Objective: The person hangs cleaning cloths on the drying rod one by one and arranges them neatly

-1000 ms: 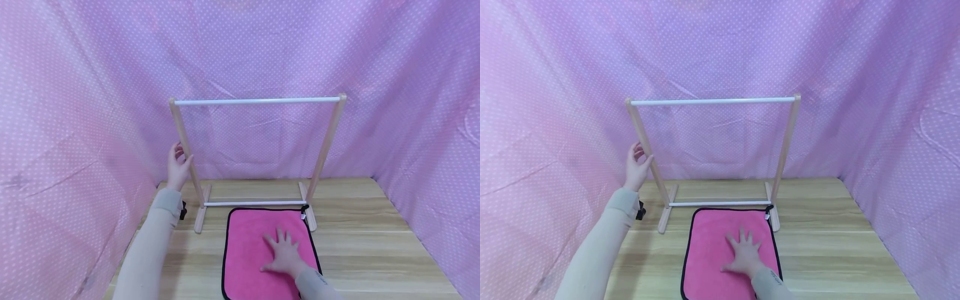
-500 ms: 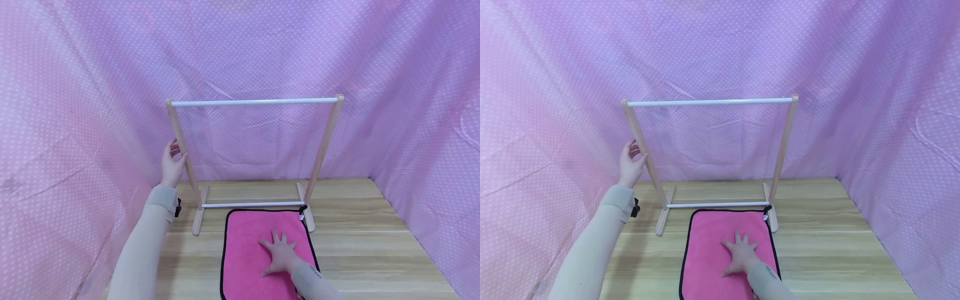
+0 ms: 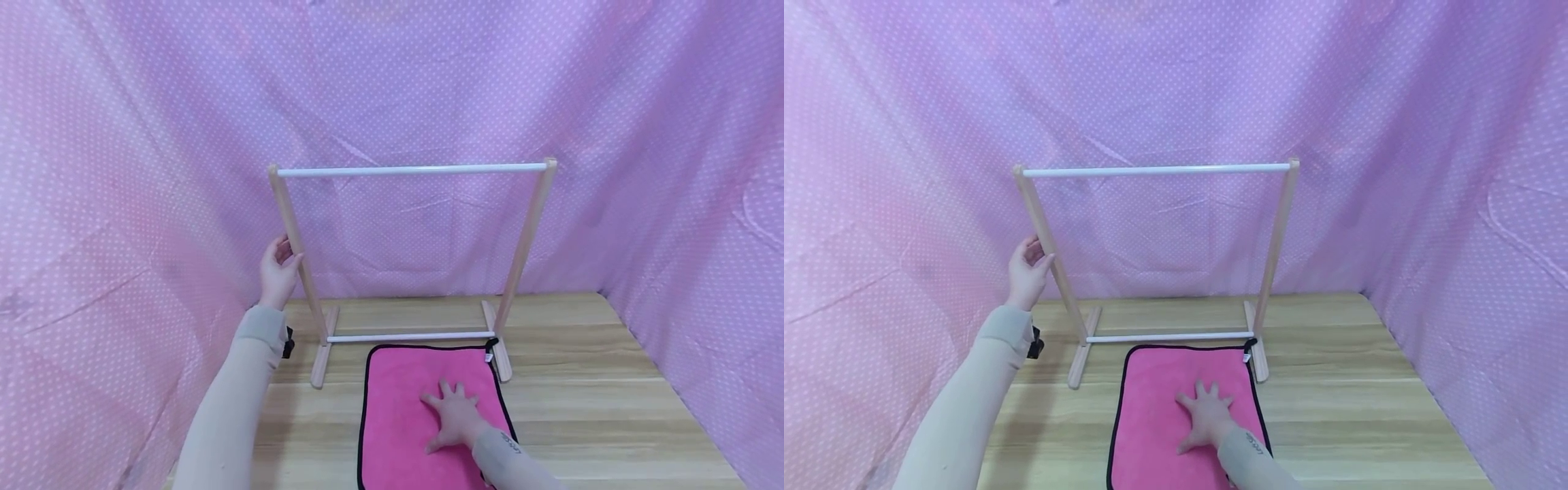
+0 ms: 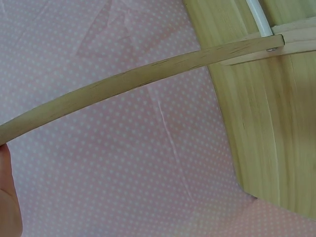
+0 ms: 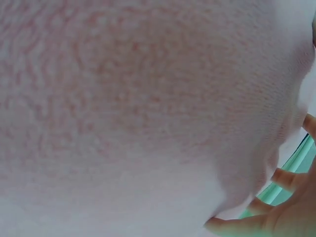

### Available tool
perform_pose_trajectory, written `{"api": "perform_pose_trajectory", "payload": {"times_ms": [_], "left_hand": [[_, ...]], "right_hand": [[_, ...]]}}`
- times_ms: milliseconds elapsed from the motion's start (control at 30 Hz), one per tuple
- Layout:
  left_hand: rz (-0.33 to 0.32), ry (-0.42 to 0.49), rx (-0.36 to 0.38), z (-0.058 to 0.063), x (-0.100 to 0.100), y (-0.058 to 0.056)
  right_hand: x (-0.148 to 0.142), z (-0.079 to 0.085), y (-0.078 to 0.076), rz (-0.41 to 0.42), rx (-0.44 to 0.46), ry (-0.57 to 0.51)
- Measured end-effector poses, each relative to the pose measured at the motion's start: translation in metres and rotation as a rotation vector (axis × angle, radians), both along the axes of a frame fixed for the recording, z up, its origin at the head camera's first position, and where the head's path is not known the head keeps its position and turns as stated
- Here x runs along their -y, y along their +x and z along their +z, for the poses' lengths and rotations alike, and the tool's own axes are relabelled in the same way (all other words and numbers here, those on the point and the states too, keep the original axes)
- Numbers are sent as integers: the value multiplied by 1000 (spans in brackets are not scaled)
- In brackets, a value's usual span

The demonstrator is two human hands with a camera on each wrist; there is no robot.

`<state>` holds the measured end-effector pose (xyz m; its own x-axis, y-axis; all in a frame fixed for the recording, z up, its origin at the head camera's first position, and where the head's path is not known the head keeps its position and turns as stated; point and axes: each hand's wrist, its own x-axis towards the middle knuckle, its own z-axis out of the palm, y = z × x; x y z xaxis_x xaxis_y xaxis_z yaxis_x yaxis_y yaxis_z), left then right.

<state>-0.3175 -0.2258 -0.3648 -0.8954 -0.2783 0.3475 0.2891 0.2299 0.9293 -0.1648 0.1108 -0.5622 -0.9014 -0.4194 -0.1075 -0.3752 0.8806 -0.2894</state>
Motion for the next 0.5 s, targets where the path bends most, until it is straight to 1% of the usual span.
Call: {"api": "perform_pose_trajectory", "payload": {"times_ms": [167,300,500], "left_hand": [[3,11,21,0,2,1],[-1,28,28,1,2,1],[-24,19,58,2,0,-4]], "right_hand": [[2,-2,-2,11,-15,-17],[4,-1,-4,20,-6,-26],[4,4,-5,14,-4,-43]]}}
